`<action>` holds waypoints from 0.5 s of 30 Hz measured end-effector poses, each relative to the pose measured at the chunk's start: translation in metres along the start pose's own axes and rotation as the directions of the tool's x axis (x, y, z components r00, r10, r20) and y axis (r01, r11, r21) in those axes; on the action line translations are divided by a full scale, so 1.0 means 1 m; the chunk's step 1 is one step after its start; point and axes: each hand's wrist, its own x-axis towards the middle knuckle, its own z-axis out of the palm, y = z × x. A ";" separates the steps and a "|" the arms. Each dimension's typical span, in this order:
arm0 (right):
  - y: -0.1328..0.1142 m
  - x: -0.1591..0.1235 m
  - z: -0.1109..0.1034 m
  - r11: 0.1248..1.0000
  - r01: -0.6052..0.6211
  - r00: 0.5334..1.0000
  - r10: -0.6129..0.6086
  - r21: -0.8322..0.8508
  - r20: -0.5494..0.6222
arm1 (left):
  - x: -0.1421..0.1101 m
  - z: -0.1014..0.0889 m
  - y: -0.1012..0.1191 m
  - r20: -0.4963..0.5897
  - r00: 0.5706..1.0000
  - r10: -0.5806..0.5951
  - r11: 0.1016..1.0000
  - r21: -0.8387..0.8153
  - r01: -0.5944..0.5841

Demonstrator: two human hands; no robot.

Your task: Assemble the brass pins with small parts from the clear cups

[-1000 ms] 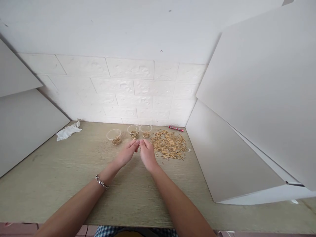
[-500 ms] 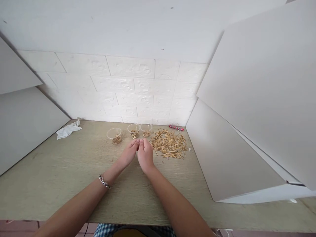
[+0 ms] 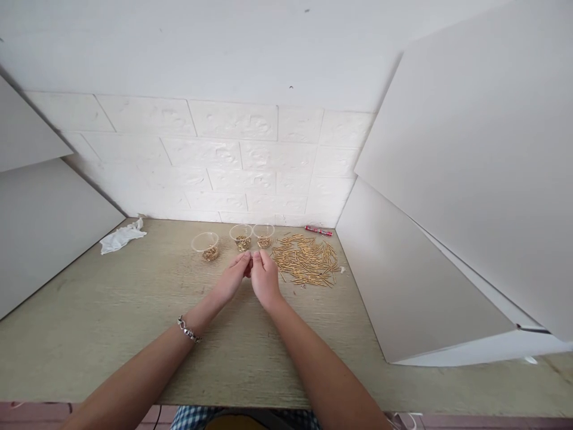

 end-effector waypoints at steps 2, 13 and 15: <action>0.000 0.001 -0.001 1.000 -0.010 1.000 0.010 0.000 0.006 | 0.000 -0.001 0.001 -0.002 1.000 -0.009 1.000 0.003 0.009; 0.000 0.003 -0.004 0.999 -0.032 0.999 0.032 0.034 0.011 | 0.005 -0.005 -0.003 0.021 0.999 -0.049 0.994 -0.097 0.051; 0.003 0.005 -0.004 0.996 -0.046 0.999 0.045 0.076 0.021 | 0.006 -0.005 -0.004 0.013 0.998 -0.057 0.988 -0.141 0.059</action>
